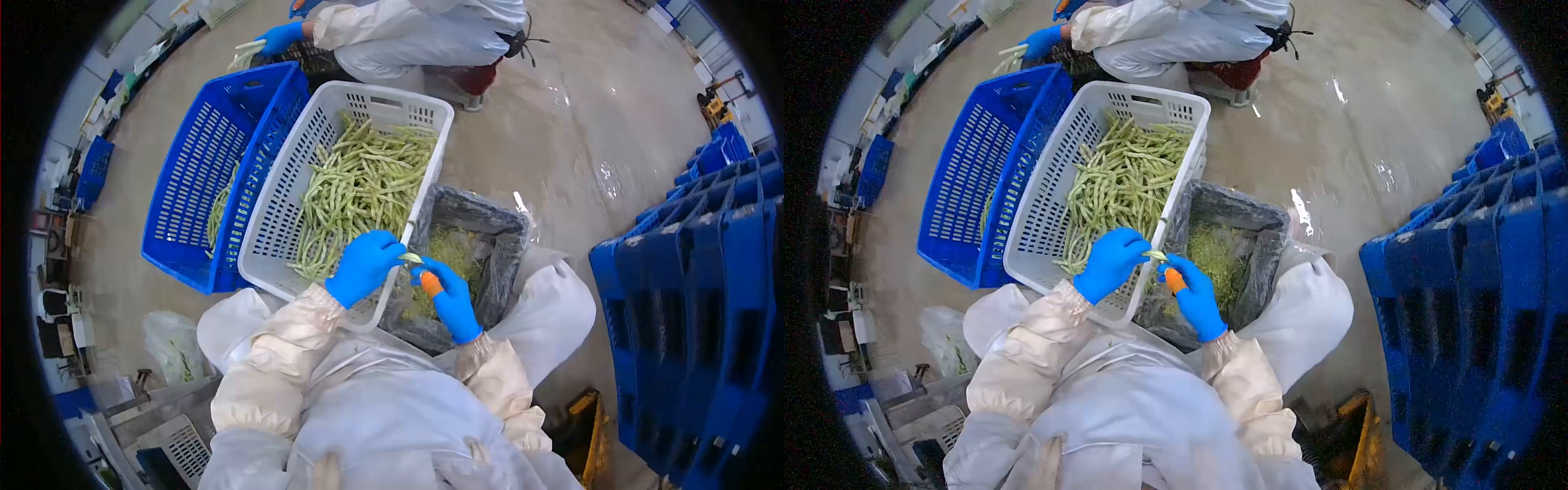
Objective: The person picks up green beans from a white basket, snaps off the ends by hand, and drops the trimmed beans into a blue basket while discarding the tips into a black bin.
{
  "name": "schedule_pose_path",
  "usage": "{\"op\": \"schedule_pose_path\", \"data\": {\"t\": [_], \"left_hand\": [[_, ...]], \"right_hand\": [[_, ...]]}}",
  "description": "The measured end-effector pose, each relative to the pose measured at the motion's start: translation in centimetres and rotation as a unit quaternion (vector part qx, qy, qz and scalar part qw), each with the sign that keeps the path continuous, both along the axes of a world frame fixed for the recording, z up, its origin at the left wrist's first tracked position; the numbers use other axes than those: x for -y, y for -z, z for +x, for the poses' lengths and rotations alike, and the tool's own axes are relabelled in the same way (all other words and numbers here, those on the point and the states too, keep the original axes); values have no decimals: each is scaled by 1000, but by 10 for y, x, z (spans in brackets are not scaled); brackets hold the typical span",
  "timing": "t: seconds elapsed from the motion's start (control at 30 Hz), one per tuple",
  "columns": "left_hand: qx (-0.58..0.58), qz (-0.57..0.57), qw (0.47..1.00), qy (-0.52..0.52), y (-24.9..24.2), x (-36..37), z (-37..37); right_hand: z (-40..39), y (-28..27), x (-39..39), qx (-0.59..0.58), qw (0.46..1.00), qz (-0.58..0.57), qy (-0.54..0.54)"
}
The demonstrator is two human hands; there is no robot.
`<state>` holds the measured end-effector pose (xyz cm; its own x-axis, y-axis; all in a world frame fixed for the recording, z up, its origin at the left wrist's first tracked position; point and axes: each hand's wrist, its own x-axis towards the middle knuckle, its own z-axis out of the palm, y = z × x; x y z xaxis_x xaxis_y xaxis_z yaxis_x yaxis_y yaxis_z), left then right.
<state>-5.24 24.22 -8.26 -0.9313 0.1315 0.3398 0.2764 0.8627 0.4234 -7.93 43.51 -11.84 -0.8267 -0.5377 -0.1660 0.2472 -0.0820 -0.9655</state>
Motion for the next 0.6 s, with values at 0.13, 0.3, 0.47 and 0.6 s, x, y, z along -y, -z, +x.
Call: {"op": "schedule_pose_path", "data": {"t": [0.13,0.3,0.47,0.6], "left_hand": [[-3,-44,999,29,-10,-19,14],[-2,-104,994,27,-22,-29,26],[-20,-84,996,24,-26,-40,33],[-13,100,995,-18,-28,-54,35]], "right_hand": [[4,-14,-18,-9,999,-28,-46],[9,-19,-26,-37,996,-51,-61],[10,-18,-33,-27,997,-48,-61],[11,-24,-33,35,992,-122,-19]]}}
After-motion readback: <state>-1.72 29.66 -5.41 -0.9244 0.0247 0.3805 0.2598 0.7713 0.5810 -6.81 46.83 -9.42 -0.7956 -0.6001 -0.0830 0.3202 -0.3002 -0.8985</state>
